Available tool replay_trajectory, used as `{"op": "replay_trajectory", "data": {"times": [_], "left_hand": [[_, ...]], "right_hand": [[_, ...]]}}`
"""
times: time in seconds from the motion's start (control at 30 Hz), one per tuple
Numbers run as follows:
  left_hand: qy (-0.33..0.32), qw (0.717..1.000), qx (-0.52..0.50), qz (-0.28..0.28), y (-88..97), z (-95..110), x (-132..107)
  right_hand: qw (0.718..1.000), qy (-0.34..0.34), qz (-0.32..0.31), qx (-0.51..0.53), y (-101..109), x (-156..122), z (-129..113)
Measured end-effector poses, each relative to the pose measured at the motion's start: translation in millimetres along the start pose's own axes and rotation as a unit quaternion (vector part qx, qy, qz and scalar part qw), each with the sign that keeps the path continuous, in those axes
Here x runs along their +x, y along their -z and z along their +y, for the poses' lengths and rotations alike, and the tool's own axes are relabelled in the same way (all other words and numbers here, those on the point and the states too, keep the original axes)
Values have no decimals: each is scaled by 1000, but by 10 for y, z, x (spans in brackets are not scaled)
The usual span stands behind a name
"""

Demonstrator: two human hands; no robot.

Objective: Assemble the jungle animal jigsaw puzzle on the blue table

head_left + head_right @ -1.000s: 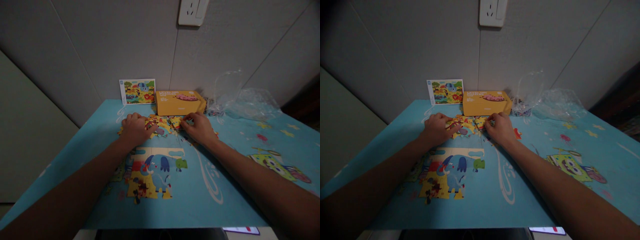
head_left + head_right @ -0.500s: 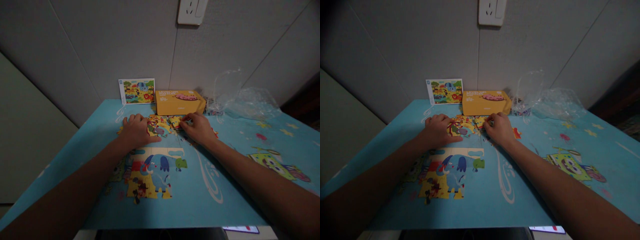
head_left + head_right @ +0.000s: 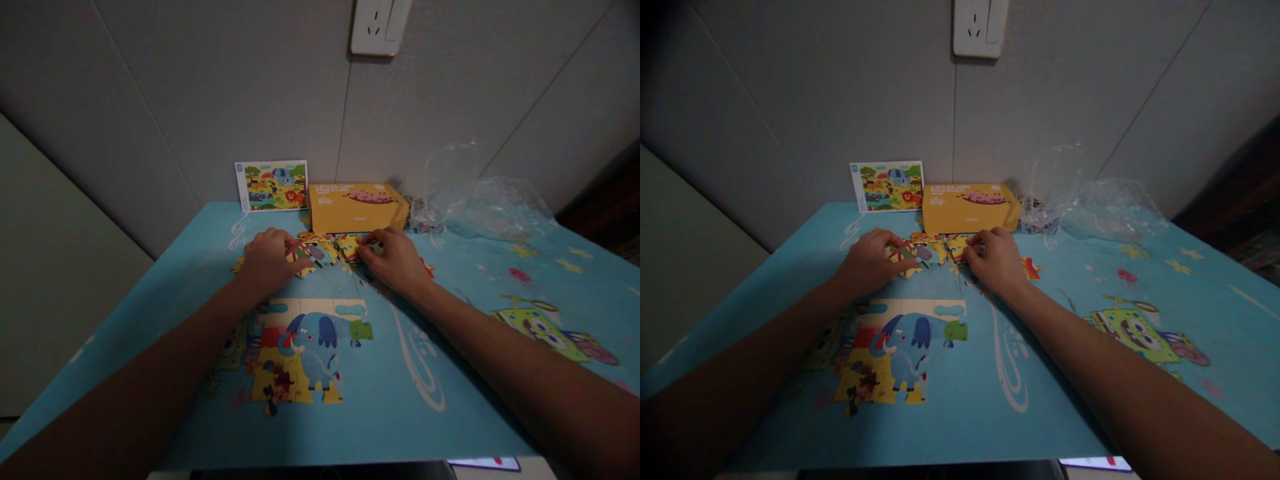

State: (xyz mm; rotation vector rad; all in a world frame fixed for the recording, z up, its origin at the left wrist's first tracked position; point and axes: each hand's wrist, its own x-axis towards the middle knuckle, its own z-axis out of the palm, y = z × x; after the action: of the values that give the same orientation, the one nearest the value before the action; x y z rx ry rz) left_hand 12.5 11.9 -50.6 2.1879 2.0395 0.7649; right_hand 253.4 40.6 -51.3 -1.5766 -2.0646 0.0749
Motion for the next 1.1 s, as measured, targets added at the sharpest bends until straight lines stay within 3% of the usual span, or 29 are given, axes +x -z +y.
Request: {"op": "replay_trajectory", "data": {"times": [0.2, 0.33, 0.4, 0.5, 0.6, 0.77, 0.83, 0.97, 1.1], "left_hand": [[91, 962, -251, 64, 56, 0, 66], [95, 919, -353, 145, 144, 81, 60], [74, 901, -408, 129, 175, 152, 19], [36, 886, -461, 32, 195, 240, -53], [4, 892, -452, -15, 212, 231, -57], [22, 915, -395, 80, 235, 12, 100], [45, 913, -391, 106, 218, -76, 155], [62, 942, -315, 98, 171, -152, 187], [11, 986, -157, 48, 170, -126, 154]], "right_hand": [[1000, 5, 10, 15, 18, -13, -33], [994, 44, 31, 99, 60, -58, -115], [983, 65, 7, 173, 81, -107, -185], [955, 147, -62, 251, 96, -186, -289], [938, 204, -78, 268, 87, -210, -321], [966, 65, -46, 246, 50, -130, -204], [973, 48, -50, 222, 47, -106, -171], [973, 119, -45, 193, 68, -112, -188], [965, 176, -57, 188, 85, -130, -209]]}}
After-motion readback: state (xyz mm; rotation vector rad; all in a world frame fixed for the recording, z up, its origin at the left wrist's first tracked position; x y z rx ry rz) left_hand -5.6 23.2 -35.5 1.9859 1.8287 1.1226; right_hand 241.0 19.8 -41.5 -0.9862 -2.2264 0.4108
